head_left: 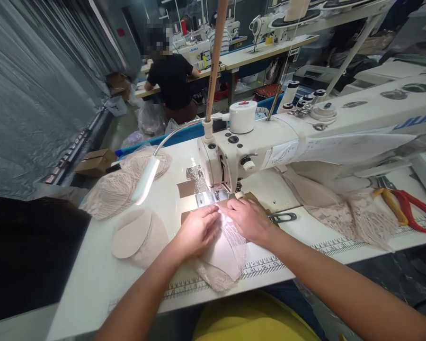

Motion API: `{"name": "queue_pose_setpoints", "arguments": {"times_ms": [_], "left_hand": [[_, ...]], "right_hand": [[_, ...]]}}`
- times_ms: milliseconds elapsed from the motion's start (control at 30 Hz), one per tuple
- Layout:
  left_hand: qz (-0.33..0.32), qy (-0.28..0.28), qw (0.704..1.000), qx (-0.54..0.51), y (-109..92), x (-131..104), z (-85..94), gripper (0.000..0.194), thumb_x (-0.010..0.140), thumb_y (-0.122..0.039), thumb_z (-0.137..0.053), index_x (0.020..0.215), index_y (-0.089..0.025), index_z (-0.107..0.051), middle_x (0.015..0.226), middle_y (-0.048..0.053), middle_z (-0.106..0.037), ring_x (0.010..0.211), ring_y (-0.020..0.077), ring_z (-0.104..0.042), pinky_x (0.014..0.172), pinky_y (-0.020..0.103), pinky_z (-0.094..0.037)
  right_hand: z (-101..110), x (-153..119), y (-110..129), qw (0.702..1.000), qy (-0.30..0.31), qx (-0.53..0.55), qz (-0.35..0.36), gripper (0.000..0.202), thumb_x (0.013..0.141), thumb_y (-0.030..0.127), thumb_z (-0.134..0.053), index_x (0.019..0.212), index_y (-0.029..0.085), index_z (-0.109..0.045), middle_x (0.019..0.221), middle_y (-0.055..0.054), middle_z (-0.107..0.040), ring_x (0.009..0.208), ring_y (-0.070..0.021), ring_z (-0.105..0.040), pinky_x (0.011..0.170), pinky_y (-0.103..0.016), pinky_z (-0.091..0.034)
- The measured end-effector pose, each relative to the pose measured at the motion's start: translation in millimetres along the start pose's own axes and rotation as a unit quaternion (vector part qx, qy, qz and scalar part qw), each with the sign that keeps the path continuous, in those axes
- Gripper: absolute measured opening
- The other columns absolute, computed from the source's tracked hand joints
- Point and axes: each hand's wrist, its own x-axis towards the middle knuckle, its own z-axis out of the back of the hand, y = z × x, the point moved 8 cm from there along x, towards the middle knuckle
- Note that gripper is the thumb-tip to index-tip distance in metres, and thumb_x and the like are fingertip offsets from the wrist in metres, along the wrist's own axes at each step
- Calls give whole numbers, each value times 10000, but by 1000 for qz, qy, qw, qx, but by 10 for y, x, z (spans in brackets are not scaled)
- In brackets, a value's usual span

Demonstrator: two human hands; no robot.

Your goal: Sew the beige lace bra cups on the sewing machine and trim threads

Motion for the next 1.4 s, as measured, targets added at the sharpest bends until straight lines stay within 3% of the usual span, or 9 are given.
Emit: {"name": "queue_pose_setpoints", "arguments": {"times_ms": [233,633,767,867,1000,1100,1267,1333,1400], "left_hand": [[47,56,992,106,117,70,-28,522,888,-342,-459,1344,-87,-472,1404,159,-462,1278,315,-436,1034,498,-410],[-16,117,987,105,297,178,-64,599,879,-312,-451,1414,-62,-353,1476,208,-319,1370,322,-307,1106,514,-311],[-48,137,985,95,314,188,-57,624,830,-214,-490,1421,-78,-343,1490,200,-294,1380,320,-286,1117,517,-289],[-45,110,989,85,306,133,13,560,817,-153,-488,1371,-96,-429,1466,198,-350,1353,329,-335,1099,526,-321],[-15,38,998,52,225,-64,176,418,886,-200,-451,1297,-152,-508,1424,158,-415,1307,295,-399,1061,479,-395],[-2,10,999,34,62,-165,240,387,893,-222,-458,1271,-166,-519,1387,141,-453,1297,281,-400,1063,468,-392],[3,2,1000,30,-227,-55,118,276,857,-249,-532,1097,-140,-611,1121,125,-613,1037,256,-563,893,418,-494],[10,3,999,46,-236,-5,41,176,868,-239,-511,915,-133,-644,940,107,-641,867,228,-586,764,380,-511],[22,-4,998,61,-173,-3,15,222,889,-205,-458,756,-137,-622,794,87,-621,757,204,-566,685,351,-494]], "right_hand": [[22,29,-6,999,4,-28,-36,398,855,32,-429,1154,195,-636,907,-76,-643,829,-200,-540,690,-322,-340],[-9,114,-69,996,7,-37,-87,363,857,59,-433,1132,186,-634,911,-94,-651,864,-236,-563,708,-346,-345],[-16,99,-85,996,2,-34,-80,349,850,69,-446,1116,190,-637,889,-88,-642,815,-222,-554,686,-333,-334],[0,70,-99,997,-8,-28,-69,319,853,73,-429,1053,187,-650,832,-70,-624,767,-203,-537,671,-321,-324],[20,38,-113,998,-27,-17,-52,275,867,75,-401,900,176,-654,779,-49,-599,706,-173,-513,673,-305,-327],[7,30,-138,998,-40,2,-55,288,900,110,-389,960,186,-661,793,-44,-614,729,-175,-532,699,-297,-348],[-10,24,-198,996,-36,36,-74,317,922,151,-372,1046,196,-660,863,-56,-659,780,-191,-572,711,-298,-389],[26,-1,-205,996,-22,52,-70,324,905,132,-379,1062,190,-656,923,-63,-665,817,-195,-584,726,-298,-411],[87,-54,-198,995,-3,75,-64,325,895,128,-386,1072,180,-653,979,-74,-660,854,-198,-591,725,-292,-431]]}}
